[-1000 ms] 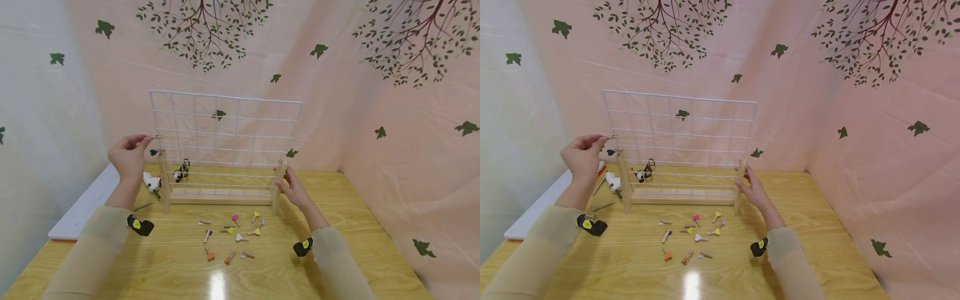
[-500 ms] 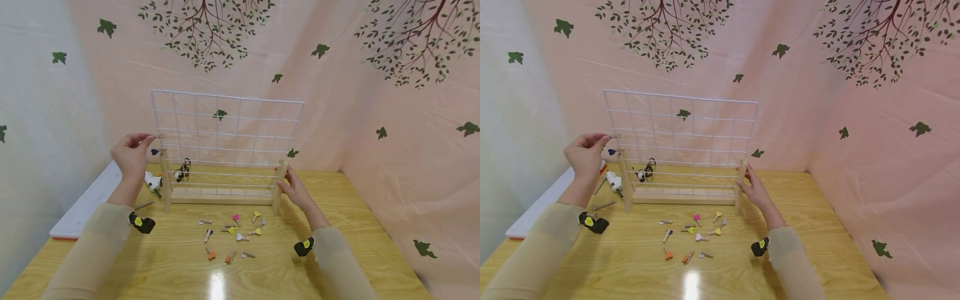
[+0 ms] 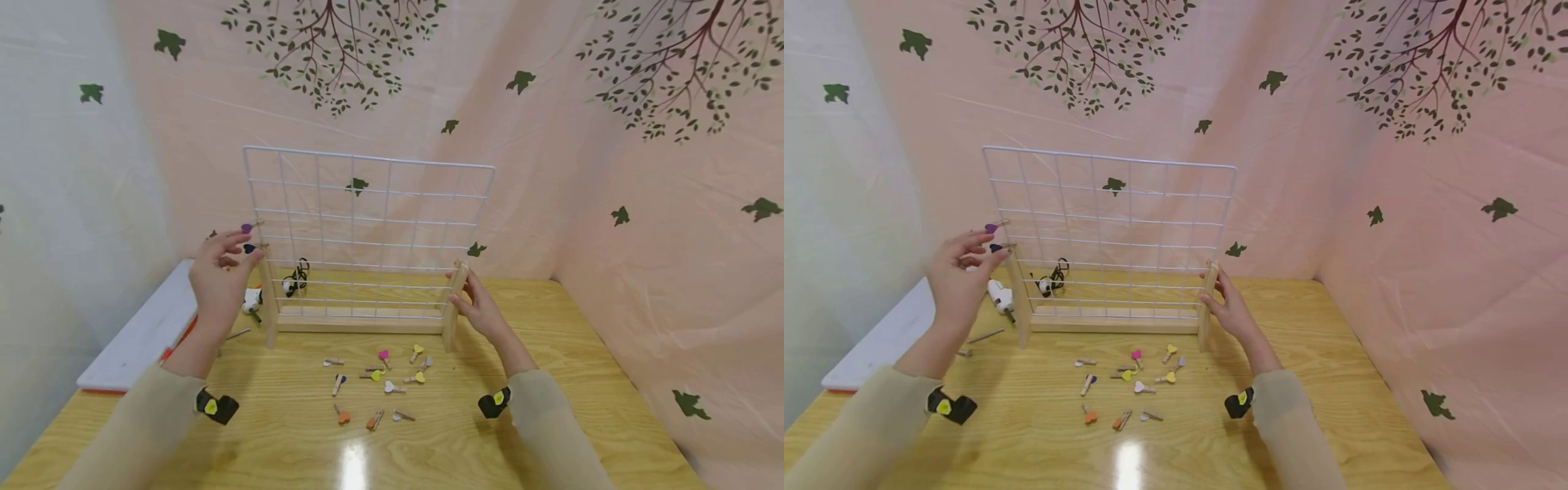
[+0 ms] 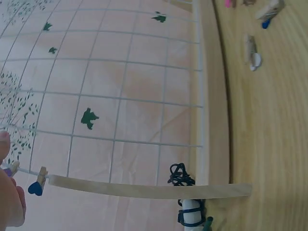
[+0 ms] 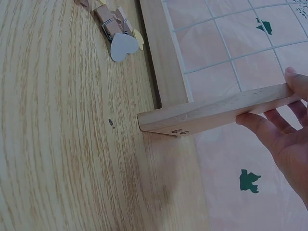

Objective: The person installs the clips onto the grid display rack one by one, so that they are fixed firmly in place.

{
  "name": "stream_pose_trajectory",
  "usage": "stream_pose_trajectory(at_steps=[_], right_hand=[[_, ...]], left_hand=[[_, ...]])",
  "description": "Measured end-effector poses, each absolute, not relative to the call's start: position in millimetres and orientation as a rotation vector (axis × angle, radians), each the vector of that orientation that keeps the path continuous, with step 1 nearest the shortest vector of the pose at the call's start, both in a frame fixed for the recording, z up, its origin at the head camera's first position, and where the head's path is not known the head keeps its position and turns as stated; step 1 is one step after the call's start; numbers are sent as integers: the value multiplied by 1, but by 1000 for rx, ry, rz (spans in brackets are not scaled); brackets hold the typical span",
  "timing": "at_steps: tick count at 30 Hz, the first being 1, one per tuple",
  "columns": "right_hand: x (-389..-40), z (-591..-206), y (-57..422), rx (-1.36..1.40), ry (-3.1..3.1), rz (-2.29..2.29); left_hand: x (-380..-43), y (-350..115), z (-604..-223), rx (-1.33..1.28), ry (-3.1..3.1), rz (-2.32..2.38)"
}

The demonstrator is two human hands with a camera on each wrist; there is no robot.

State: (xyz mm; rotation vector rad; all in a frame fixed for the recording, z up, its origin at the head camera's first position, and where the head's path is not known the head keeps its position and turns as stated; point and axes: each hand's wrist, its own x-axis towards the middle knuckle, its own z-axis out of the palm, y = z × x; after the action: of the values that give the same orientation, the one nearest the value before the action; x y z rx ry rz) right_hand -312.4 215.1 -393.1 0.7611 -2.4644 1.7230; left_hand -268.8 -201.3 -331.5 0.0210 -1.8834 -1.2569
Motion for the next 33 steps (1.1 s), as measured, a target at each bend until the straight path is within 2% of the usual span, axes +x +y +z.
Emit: stream_pose_trajectory(at_steps=[5,13,19,27,33], right_hand=[[-313,-392,215,767,-2459,1735],[-313,-391,215,773,-2462,1726],[-313,-392,215,769,-2477,1698],[-314,-393,217,766,-2481,1686],[-314,-393,216,744,-2471,1728]], left_hand=[[-254,-193,-353,-74,-1986,-1139],[-247,-171,-407,-262,-2362,-1121],[-256,-160,-439,-492,-2579,-1110],[-270,-156,-465,-983,-2777,-943],[-276,-156,-470,-1142,-2815,-857]])
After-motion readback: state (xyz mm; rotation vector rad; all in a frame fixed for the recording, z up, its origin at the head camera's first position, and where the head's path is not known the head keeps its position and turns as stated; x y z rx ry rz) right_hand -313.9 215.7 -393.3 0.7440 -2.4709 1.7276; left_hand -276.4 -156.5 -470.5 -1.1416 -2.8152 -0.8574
